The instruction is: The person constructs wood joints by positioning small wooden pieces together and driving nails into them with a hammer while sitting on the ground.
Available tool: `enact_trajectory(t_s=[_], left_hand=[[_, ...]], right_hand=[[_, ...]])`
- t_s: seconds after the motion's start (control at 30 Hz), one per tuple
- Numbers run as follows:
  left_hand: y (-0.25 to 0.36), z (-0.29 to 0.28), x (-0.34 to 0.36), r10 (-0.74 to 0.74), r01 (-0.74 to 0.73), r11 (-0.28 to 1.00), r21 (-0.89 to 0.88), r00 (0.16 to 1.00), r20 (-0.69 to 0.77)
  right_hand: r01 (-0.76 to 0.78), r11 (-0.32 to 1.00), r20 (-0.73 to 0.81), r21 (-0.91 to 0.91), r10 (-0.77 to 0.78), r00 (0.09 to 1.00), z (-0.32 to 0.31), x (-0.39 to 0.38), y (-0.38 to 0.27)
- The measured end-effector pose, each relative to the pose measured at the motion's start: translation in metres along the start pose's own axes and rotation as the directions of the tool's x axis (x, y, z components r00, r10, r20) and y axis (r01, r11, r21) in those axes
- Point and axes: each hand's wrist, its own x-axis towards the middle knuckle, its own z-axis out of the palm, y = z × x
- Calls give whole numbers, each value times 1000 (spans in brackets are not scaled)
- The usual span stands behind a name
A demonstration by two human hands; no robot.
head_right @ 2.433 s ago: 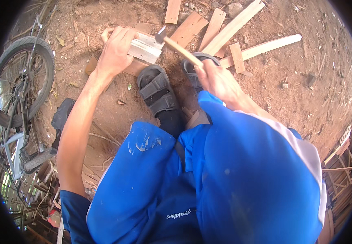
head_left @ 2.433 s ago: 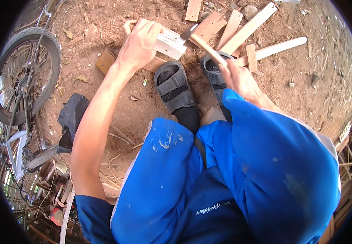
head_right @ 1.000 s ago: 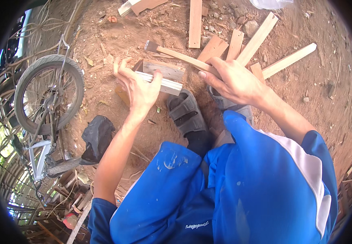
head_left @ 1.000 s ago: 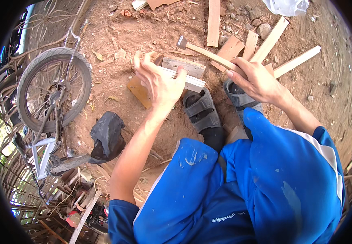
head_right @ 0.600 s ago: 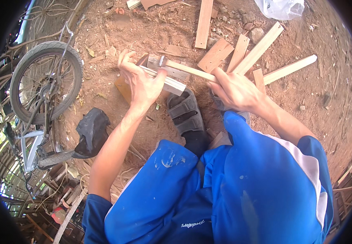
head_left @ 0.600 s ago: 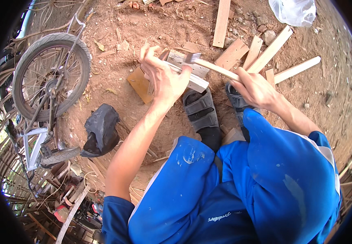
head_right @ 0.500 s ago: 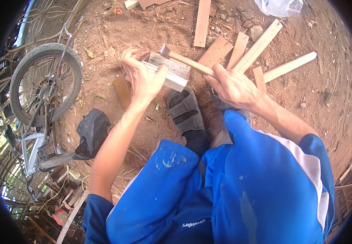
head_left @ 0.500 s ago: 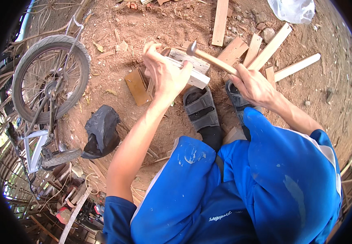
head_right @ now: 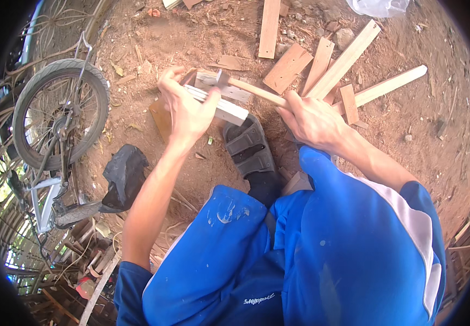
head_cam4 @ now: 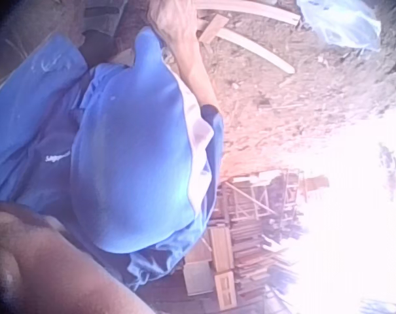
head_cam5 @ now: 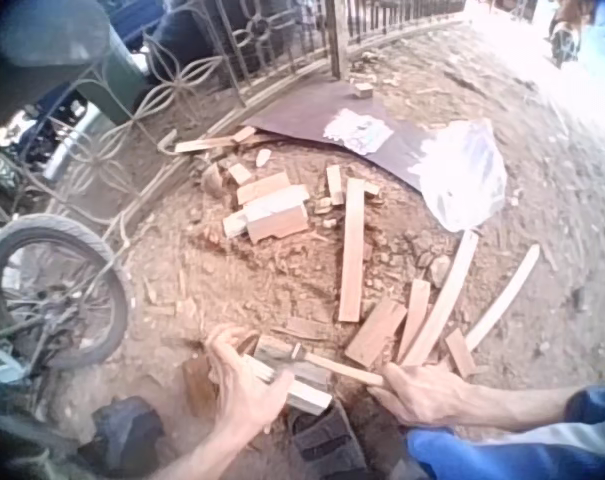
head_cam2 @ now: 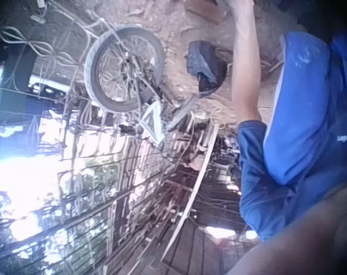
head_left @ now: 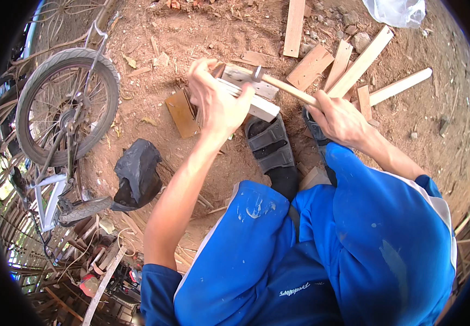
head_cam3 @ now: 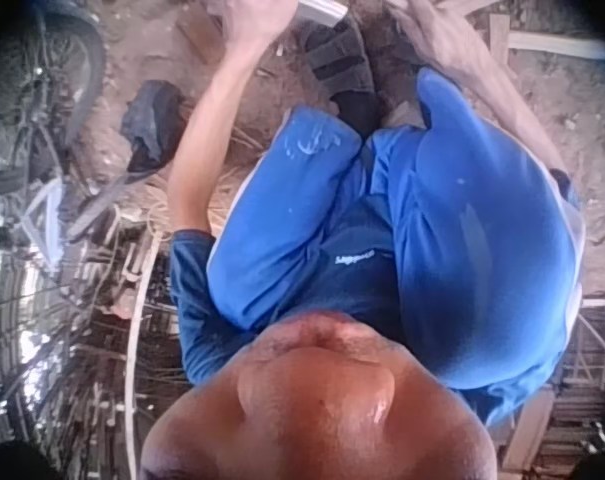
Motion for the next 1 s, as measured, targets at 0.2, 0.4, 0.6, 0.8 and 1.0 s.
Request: enact_trajectory(t_s=[0.2, 0.4, 0.6, 0.8, 1.0], left_hand=[[-6, -1, -3, -28, 28, 999, -19, 999, -28], [0, -9, -10, -14, 14, 1000, -25, 1000, -2], [-3, -17, -17, -36, 37, 996, -80, 999, 15], [-3, -24, -30, -13, 6, 989, -151, 999, -42], [-9, -32, -55, -27, 2, 981, -192, 991, -128]], right_hand=[[148, 926, -294, 347, -42, 955, -8, 7, -24], [-69, 998, -77, -11, 68, 995, 4, -1, 10], [-256, 896, 83, 363, 242, 967, -25, -6, -20], [-109, 936, 51, 335, 98, 994, -39, -5, -7], [-88, 979, 81, 184, 74, 994, -47, -14, 4]])
